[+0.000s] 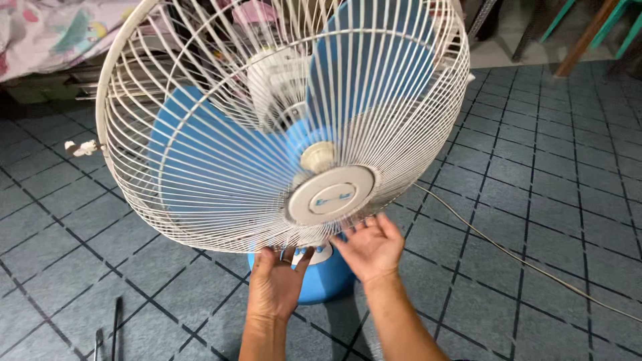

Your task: The person disassembles a blue pedestal fan by removing the front grille, unscrewing the blade hub cap, detaching the fan blades, and removing the rear grille. The components are placed on the floor.

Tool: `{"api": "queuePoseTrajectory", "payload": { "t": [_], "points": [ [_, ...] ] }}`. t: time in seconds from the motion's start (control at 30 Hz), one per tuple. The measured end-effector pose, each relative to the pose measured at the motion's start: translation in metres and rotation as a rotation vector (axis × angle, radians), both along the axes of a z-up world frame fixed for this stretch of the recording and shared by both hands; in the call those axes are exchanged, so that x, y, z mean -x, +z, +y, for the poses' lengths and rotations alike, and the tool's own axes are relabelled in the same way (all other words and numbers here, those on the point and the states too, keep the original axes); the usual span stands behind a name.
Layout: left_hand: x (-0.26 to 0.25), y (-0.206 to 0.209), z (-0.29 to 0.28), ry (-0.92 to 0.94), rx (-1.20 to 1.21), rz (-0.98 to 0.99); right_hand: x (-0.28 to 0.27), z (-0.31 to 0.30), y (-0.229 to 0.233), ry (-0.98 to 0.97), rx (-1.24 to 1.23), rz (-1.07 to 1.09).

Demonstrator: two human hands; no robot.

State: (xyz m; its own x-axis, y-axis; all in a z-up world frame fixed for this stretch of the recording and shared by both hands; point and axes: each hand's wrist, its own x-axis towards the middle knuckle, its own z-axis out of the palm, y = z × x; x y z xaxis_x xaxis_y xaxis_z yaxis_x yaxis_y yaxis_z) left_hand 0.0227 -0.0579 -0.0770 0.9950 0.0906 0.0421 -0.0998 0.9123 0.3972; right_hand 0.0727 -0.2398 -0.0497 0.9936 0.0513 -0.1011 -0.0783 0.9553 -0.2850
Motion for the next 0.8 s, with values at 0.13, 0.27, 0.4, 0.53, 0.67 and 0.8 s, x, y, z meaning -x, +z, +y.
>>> {"api": "queuePoseTrajectory", "payload": {
  "t": [0.13, 0.27, 0.4, 0.53, 0.67, 0.8],
  "points": [
    [-0.004, 0.000, 0.001, 0.039, 0.037, 0.048, -0.006, -0.021, 0.027, 0.054, 0.129, 0.061],
    [-0.007, 0.004, 0.003, 0.060, 0.026, 0.127, -0.012, -0.039, 0.039, 0.007, 0.383, 0.206],
    [-0.008, 0.012, -0.004, 0.103, 0.098, 0.166, -0.022, -0.062, 0.037, 0.050, 0.445, 0.157],
    [-0.008, 0.015, -0.018, 0.112, 0.051, 0.119, -0.027, -0.072, 0.024, 0.038, 0.421, 0.142],
    [-0.011, 0.013, -0.031, 0.106, 0.068, 0.148, -0.030, -0.070, 0.012, 0.051, 0.348, 0.077],
    [-0.014, 0.009, -0.047, 0.092, 0.063, 0.157, -0.034, -0.068, 0.007, 0.044, 0.329, 0.048]
  ]
}}
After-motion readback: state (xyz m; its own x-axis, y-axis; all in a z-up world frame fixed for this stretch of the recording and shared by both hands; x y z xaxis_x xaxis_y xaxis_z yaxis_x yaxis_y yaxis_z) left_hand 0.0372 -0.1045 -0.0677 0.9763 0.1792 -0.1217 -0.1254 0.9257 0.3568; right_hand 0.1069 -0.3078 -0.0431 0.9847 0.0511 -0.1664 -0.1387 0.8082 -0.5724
